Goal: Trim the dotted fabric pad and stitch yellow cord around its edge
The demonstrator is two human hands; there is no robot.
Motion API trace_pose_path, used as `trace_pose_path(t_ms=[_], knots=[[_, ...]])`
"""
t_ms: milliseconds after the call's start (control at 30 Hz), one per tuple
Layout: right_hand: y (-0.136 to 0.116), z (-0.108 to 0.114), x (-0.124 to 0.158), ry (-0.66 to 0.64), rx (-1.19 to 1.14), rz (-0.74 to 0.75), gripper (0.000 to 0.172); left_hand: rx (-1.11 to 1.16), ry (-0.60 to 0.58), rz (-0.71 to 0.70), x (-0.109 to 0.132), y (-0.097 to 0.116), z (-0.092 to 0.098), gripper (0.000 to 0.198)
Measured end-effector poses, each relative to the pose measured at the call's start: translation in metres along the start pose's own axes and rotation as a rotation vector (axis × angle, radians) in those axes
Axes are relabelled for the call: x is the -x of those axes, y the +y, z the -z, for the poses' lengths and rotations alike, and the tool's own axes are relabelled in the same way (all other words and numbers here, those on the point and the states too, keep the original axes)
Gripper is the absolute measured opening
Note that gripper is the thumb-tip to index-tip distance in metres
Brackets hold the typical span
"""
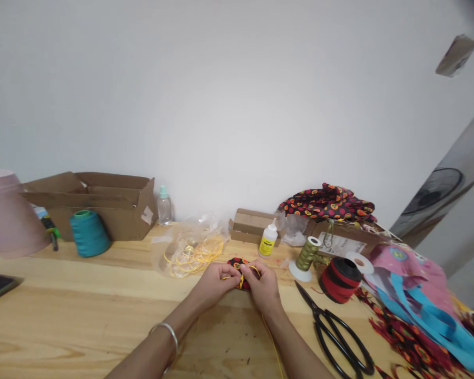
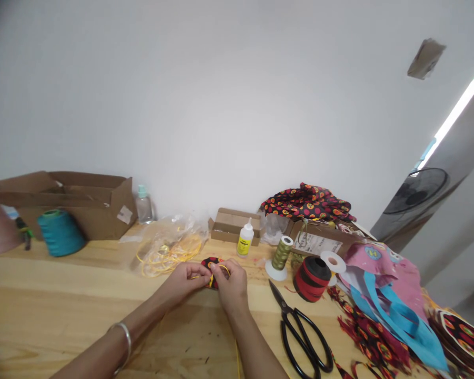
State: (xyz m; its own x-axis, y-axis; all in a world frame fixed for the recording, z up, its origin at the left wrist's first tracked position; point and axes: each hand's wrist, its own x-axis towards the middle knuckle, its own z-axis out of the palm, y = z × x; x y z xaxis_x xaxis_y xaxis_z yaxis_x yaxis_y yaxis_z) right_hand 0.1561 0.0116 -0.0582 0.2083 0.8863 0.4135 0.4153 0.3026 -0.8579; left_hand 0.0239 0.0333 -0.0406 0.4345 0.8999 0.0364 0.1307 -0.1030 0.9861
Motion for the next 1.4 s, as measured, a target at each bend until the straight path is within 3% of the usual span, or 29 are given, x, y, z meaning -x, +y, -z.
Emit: trace_pose_path(t_ms=[300, 500, 900, 1200, 1400], knots=[[0.004, -0.001, 0.0, 0.04, 0.015, 0.039, 0.024, -0.056, 0.024, -0.019, 0.0, 0.002, 0.0, 0.016], [0.003, -0.001, 0.001, 0.057, 0.061, 0.052, 0.025, 0.079, 0.067, 0.044, -0.004, -0.005, 0.001, 0.015], [0.001, 0.002, 0.001, 0.066, 0.032, 0.018, 0.025, 0.238, -0.042, 0.111, 0.0, 0.001, 0.005, 0.021], [0.001, 0.001, 0.001, 0.059, 0.028, 0.026, 0.023, 0.147, -0.024, 0.062, -0.004, -0.007, 0.005, 0.018], [0.0, 0.001, 0.003, 0.12, 0.065, 0.061, 0.025, 0.138, -0.005, 0.056, -0.002, -0.006, 0.004, 0.019]])
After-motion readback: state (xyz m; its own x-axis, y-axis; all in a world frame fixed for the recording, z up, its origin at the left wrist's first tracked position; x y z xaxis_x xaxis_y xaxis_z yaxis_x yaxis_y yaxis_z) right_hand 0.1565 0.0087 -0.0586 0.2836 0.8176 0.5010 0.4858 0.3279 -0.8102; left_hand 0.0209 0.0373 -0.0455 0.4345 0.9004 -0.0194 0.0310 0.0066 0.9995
